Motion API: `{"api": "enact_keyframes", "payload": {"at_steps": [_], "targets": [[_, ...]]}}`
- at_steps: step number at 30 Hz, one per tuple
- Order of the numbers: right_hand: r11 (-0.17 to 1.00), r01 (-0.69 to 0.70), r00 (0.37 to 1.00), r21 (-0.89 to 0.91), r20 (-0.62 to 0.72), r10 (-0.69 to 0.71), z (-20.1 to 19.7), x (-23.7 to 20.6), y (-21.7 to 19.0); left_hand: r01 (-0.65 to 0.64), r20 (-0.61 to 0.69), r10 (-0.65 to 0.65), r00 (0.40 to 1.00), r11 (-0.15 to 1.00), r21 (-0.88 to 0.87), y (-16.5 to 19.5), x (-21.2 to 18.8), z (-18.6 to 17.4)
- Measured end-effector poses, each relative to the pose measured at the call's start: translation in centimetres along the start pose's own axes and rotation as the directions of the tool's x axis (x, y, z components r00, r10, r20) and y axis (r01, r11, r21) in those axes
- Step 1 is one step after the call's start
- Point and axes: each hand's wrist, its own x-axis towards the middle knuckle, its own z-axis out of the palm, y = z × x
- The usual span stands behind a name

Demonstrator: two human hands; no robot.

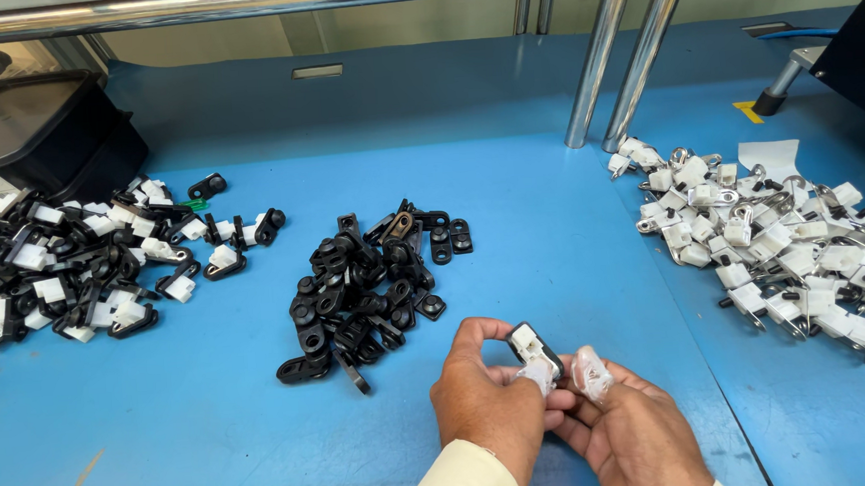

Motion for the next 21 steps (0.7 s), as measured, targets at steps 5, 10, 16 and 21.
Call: {"api": "enact_keyframes", "payload": {"at_steps": [5,10,16,21], "targets": [[0.992,0.021,0.999,-0.128,0.042,-0.015,-0.6,-0.1,-0.3,0.091,0.019,-0.09,0.996,0.995,-0.05,-0.4,0.6,0.0],[0.903,0.072,0.997,-0.425,0.04,-0.061,-0.9,-0.4,-2.6,0.106,0.196,-0.125,0.973,0.989,0.105,-1.1,1.5,-1.2],[0.917,0.083,0.992,-0.391,0.125,-0.036,-0.9,-1.0,-4.3,0.092,0.309,-0.087,0.947,0.996,-0.003,-1.6,2.7,-1.7],[0.968,-0.07,0.995,-0.242,0.055,0.086,-0.8,-1.2,-4.0,0.184,0.262,-0.16,0.952,0.981,-0.067,-1.6,2.7,-1.4]]}}
